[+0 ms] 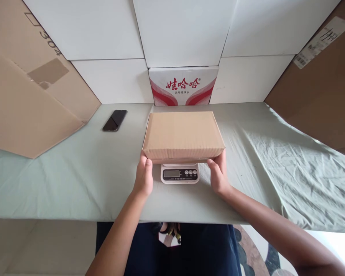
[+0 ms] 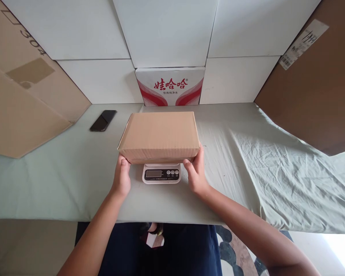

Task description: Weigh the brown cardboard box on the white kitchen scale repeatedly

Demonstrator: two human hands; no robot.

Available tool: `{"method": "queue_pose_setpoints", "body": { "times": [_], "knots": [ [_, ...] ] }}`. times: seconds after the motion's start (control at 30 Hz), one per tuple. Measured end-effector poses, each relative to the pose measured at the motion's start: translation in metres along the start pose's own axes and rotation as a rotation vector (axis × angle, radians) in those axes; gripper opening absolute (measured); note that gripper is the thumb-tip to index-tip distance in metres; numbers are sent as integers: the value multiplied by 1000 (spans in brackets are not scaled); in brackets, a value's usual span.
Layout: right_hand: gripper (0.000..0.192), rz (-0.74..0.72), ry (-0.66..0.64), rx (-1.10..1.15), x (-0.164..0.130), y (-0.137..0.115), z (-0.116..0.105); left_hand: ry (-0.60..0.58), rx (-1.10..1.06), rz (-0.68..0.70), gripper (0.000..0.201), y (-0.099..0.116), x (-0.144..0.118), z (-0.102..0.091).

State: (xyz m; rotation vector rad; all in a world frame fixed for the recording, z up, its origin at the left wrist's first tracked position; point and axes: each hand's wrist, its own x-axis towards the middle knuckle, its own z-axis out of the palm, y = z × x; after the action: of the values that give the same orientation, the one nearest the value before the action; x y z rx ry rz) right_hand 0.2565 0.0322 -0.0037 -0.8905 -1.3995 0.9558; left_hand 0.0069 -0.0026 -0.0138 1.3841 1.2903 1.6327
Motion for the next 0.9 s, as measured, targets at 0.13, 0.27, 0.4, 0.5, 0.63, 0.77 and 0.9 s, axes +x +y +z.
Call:
{"method": "queue_pose_setpoints", "body": {
  "times": [0.13,0.27,0.4,0.5,0.63,0.77,0.9],
  "knots": [
    [61,-7,28,-31,3,3,-2,-24,-9,-12,65,2,-1,1],
    [58,5,48,-39,5,4,-4,-46,1,-1,68,6,-1,3],
    [58,8,54,-26,4,4,-3,-49,15,3,68,7,-1,2],
    [59,-23,61,-23,5,6,-3,-37,2,19,69,6,0,2],
    [65,-42,102,-78,13,7,-10,24,-74,7,74,6,4,0],
    [68,-152,169,-53,29,5,-21,49,-122,-17,80,6,7,-1],
    [65,-134,208,-77,41,13,-30,46,-124,-4,84,2,11,1]
  ]
}}
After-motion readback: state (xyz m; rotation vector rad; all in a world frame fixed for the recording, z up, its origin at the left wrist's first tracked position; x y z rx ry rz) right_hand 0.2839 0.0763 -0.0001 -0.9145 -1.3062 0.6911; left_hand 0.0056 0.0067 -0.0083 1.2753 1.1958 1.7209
